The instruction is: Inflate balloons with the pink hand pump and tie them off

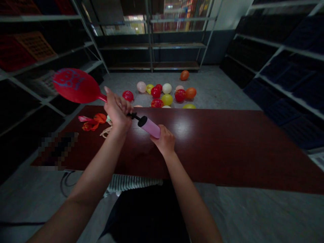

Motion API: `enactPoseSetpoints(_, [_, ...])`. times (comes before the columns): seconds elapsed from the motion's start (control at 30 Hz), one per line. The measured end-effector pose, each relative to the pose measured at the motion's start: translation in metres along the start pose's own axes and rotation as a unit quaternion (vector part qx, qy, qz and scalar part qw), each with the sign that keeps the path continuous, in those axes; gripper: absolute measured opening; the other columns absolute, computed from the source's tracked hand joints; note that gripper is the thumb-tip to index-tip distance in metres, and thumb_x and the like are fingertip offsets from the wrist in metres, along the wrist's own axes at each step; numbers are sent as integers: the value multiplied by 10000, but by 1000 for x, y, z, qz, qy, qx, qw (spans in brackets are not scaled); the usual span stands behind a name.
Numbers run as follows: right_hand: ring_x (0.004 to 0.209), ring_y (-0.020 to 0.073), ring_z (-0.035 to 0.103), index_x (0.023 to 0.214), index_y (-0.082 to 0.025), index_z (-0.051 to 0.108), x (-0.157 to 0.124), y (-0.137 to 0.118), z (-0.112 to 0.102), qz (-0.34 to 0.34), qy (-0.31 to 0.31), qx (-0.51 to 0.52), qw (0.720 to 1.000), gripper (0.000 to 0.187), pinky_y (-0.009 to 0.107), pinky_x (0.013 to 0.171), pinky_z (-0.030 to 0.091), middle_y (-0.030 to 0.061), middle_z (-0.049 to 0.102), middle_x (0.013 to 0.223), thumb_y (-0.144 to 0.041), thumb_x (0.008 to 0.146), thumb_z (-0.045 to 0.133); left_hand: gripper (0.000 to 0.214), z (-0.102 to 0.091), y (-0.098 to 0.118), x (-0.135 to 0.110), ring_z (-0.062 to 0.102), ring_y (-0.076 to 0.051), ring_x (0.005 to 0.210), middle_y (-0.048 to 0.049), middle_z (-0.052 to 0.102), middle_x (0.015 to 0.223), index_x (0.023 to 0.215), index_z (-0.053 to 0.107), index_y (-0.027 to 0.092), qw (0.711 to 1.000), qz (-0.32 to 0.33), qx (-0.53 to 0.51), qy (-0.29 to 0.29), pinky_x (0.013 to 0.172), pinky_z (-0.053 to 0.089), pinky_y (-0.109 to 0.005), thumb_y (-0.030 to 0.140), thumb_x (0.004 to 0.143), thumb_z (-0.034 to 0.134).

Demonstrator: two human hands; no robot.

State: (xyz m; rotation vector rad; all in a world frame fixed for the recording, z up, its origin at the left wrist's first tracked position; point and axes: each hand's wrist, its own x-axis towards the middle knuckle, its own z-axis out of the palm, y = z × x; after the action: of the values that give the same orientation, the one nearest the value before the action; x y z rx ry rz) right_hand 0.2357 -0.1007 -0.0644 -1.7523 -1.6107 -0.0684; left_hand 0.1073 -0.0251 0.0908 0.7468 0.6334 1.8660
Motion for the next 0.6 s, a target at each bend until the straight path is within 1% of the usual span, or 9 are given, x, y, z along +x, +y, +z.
enactPoseSetpoints(0.03, [804,250,707,1119,-204,633,0,0,0,4,0,-3,1000,394,317,667,462,73,754,919,-389,778,701,615,1,-10,-5,207,-78,327,72,179,452,566,262,219,1000,-11,2,-6,352,202,-245,588,1021,450])
enactPoseSetpoints(0.1, [809,250,703,1119,-202,630,1,1,1,7,1,-13,1000,390,315,666,452,75,751,922,-386,782,698,628,-1,-26,-10,209,-75,316,79,180,444,560,267,221,1000,-18,2,8,342,204,-240,623,989,489])
enactPoseSetpoints(0.2, [844,251,704,1141,-198,628,2,1,2,-10,4,-28,1000,389,311,676,442,81,753,963,-356,793,705,632,-11,-35,-10,221,-75,313,84,207,439,564,286,220,999,-13,-10,33,335,214,-234,647,960,531])
enactPoseSetpoints(0.3, [863,241,705,1169,-196,628,1,-2,5,-51,-4,-42,998,383,304,680,431,74,754,1002,-351,826,702,635,-28,-30,-3,233,-80,304,80,236,416,546,286,215,999,-12,-22,47,328,220,-233,611,977,533])
enactPoseSetpoints(0.43, [846,226,696,1164,-194,630,-3,-8,7,-109,-16,-76,991,375,300,679,416,70,747,991,-412,866,694,643,-50,-15,2,253,-73,294,82,251,391,537,270,207,995,-31,-35,84,334,228,-226,578,983,546])
enactPoseSetpoints(0.6, [848,224,690,1171,-184,621,-7,-12,6,-165,-31,-113,979,399,302,683,410,76,745,995,-438,873,699,599,-71,6,1,254,-68,295,84,247,387,560,243,201,988,-50,-71,125,345,240,-216,464,1055,455])
